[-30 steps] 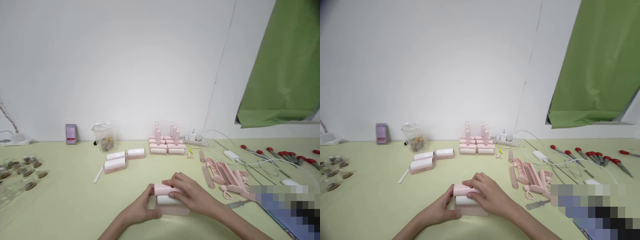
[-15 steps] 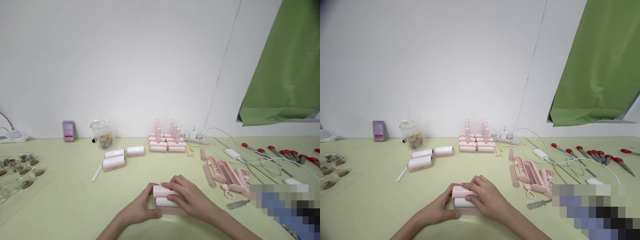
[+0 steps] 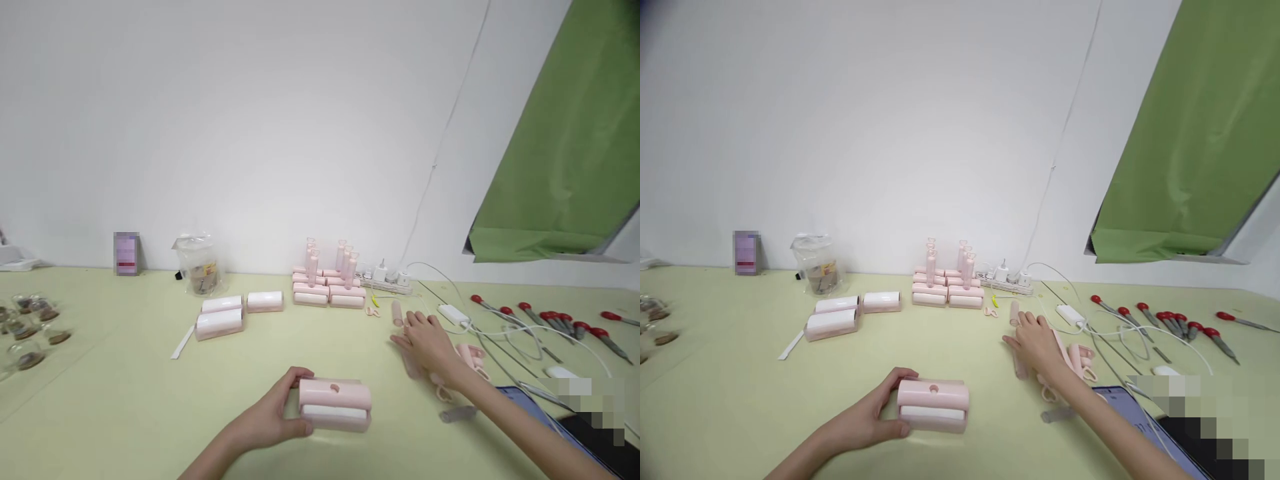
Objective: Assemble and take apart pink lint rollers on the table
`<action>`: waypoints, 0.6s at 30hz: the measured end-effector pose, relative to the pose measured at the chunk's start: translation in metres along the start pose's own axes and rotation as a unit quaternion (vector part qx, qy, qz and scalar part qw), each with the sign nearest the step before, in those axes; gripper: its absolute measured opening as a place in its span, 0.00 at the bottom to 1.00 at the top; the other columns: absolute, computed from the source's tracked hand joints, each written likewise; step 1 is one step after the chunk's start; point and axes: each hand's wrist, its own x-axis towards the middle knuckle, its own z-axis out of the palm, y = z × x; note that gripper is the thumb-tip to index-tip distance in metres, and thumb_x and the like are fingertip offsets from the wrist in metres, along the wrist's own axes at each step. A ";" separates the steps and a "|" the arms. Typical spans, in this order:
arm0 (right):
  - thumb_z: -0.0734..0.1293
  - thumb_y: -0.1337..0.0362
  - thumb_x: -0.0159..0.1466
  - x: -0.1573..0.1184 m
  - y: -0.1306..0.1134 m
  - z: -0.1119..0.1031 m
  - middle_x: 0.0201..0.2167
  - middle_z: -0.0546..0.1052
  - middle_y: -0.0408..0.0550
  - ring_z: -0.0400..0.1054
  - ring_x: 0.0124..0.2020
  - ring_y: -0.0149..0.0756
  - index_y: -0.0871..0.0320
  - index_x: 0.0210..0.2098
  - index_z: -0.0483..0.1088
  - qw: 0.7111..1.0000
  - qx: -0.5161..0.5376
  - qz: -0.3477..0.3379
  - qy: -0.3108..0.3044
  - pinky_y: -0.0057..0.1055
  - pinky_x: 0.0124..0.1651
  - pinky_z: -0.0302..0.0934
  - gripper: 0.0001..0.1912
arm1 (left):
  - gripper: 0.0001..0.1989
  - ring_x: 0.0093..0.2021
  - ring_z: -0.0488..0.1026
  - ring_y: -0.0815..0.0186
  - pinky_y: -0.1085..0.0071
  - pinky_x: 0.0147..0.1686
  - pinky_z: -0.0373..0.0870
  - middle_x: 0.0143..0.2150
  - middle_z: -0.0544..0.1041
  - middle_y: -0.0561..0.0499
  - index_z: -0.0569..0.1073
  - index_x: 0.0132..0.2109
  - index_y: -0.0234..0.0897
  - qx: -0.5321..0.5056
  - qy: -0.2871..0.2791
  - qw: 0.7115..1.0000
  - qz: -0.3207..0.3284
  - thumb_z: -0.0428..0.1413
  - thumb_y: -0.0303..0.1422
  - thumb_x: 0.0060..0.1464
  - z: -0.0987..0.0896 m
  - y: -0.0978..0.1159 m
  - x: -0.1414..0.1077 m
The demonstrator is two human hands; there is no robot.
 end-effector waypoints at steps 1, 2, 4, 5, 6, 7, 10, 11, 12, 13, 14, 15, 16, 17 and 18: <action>0.58 0.58 0.58 0.000 0.000 0.003 0.27 0.70 0.57 0.61 0.35 0.49 0.60 0.20 0.67 1.000 0.005 -0.006 -0.011 0.44 0.38 0.53 0.15 | 0.28 0.46 0.62 0.64 0.70 0.45 0.59 0.48 0.63 0.50 0.55 0.51 0.41 0.000 0.001 1.000 0.000 0.55 0.27 0.42 0.000 0.001 0.000; 0.59 0.59 0.58 -0.001 -0.004 0.004 0.27 0.70 0.55 0.62 0.34 0.47 0.59 0.21 0.67 1.000 0.014 -0.013 -0.023 0.42 0.37 0.54 0.14 | 0.28 0.46 0.62 0.64 0.70 0.45 0.59 0.47 0.63 0.50 0.55 0.51 0.40 0.001 0.002 1.000 0.000 0.55 0.27 0.42 0.000 0.002 -0.001; 0.57 0.58 0.60 -0.003 -0.016 0.000 0.28 0.71 0.52 0.63 0.32 0.43 0.59 0.26 0.67 0.998 0.043 -0.033 -0.045 0.37 0.34 0.55 0.13 | 0.29 0.46 0.62 0.63 0.70 0.45 0.59 0.47 0.63 0.49 0.55 0.51 0.40 0.003 0.006 1.000 0.002 0.56 0.28 0.42 0.001 0.002 -0.001; 0.55 0.58 0.62 -0.004 -0.024 -0.006 0.28 0.71 0.50 0.64 0.30 0.40 0.58 0.30 0.66 0.996 0.059 -0.044 -0.054 0.34 0.32 0.56 0.14 | 0.29 0.46 0.62 0.63 0.70 0.45 0.59 0.47 0.63 0.49 0.55 0.52 0.40 0.005 0.008 1.000 0.003 0.56 0.28 0.42 0.001 0.002 -0.002; 0.52 0.58 0.63 -0.005 -0.032 -0.014 0.29 0.71 0.47 0.64 0.29 0.37 0.57 0.34 0.65 0.993 0.083 -0.059 -0.067 0.31 0.31 0.56 0.14 | 0.29 0.47 0.62 0.63 0.69 0.46 0.59 0.47 0.63 0.49 0.55 0.52 0.40 0.006 0.011 1.000 0.005 0.56 0.28 0.42 0.001 0.002 -0.002; 0.51 0.57 0.64 -0.005 -0.041 -0.023 0.30 0.72 0.45 0.65 0.29 0.35 0.56 0.38 0.64 0.987 0.112 -0.081 -0.084 0.29 0.30 0.56 0.15 | 0.29 0.47 0.62 0.63 0.69 0.46 0.59 0.47 0.63 0.49 0.55 0.52 0.40 0.009 0.013 1.000 0.006 0.57 0.28 0.41 0.001 0.001 -0.002; 0.54 0.55 0.63 -0.003 -0.066 -0.054 0.34 0.72 0.43 0.66 0.32 0.34 0.51 0.41 0.64 0.955 0.174 -0.185 -0.151 0.27 0.30 0.55 0.13 | 0.30 0.48 0.61 0.61 0.68 0.47 0.58 0.49 0.63 0.48 0.56 0.52 0.39 0.016 0.018 1.000 0.010 0.57 0.29 0.41 0.002 -0.001 -0.001; 0.56 0.56 0.63 -0.002 -0.074 -0.063 0.33 0.72 0.43 0.66 0.30 0.34 0.51 0.40 0.65 0.946 0.159 -0.227 -0.167 0.27 0.28 0.54 0.11 | 0.30 0.49 0.61 0.61 0.68 0.48 0.58 0.50 0.62 0.47 0.55 0.52 0.39 0.015 0.019 1.000 0.012 0.58 0.30 0.41 0.002 -0.002 0.000; 0.57 0.58 0.62 -0.001 -0.081 -0.072 0.31 0.72 0.44 0.66 0.28 0.34 0.51 0.39 0.67 0.938 0.132 -0.265 -0.178 0.27 0.26 0.51 0.10 | 0.32 0.50 0.60 0.61 0.67 0.48 0.58 0.50 0.62 0.47 0.54 0.53 0.39 0.010 0.017 1.000 0.016 0.58 0.29 0.41 0.002 -0.004 0.000; 0.58 0.60 0.62 0.000 -0.088 -0.079 0.29 0.72 0.44 0.66 0.25 0.34 0.52 0.36 0.68 0.933 0.093 -0.296 -0.182 0.27 0.24 0.49 0.09 | 0.33 0.51 0.60 0.61 0.67 0.49 0.57 0.51 0.61 0.46 0.52 0.54 0.40 0.004 0.015 1.000 0.022 0.58 0.29 0.41 0.002 -0.005 0.001; 0.59 0.62 0.61 0.002 -0.095 -0.085 0.27 0.72 0.45 0.65 0.23 0.34 0.54 0.34 0.69 0.928 0.056 -0.320 -0.184 0.27 0.22 0.46 0.08 | 0.35 0.51 0.59 0.61 0.67 0.49 0.57 0.51 0.61 0.46 0.50 0.55 0.40 -0.004 0.013 1.000 0.028 0.58 0.28 0.41 0.002 -0.005 0.001; 0.59 0.64 0.60 0.003 -0.101 -0.090 0.25 0.72 0.45 0.65 0.21 0.33 0.55 0.31 0.70 0.922 0.027 -0.336 -0.188 0.27 0.21 0.44 0.08 | 0.36 0.51 0.59 0.61 0.67 0.49 0.57 0.52 0.61 0.46 0.49 0.56 0.41 -0.009 0.010 0.999 0.032 0.58 0.28 0.41 0.002 -0.006 0.002; 0.60 0.65 0.58 0.005 -0.107 -0.095 0.24 0.72 0.46 0.65 0.20 0.33 0.56 0.29 0.71 0.919 0.010 -0.342 -0.196 0.27 0.20 0.42 0.07 | 0.36 0.51 0.60 0.61 0.67 0.49 0.58 0.52 0.61 0.47 0.49 0.56 0.41 -0.011 0.009 0.999 0.033 0.57 0.28 0.41 0.002 -0.006 0.002; 0.62 0.67 0.56 0.007 -0.113 -0.099 0.22 0.72 0.46 0.64 0.19 0.33 0.57 0.25 0.71 0.918 0.005 -0.338 -0.208 0.28 0.19 0.41 0.07 | 0.35 0.51 0.60 0.61 0.67 0.49 0.58 0.51 0.61 0.47 0.49 0.55 0.42 -0.007 0.008 0.999 0.031 0.57 0.28 0.41 0.001 -0.006 0.002; 0.63 0.68 0.54 0.010 -0.119 -0.102 0.19 0.71 0.45 0.64 0.18 0.33 0.57 0.21 0.70 0.919 0.010 -0.328 -0.221 0.27 0.19 0.40 0.07 | 0.34 0.51 0.60 0.61 0.66 0.48 0.58 0.51 0.61 0.47 0.51 0.55 0.42 0.000 0.008 1.000 0.027 0.57 0.28 0.42 0.001 -0.006 0.002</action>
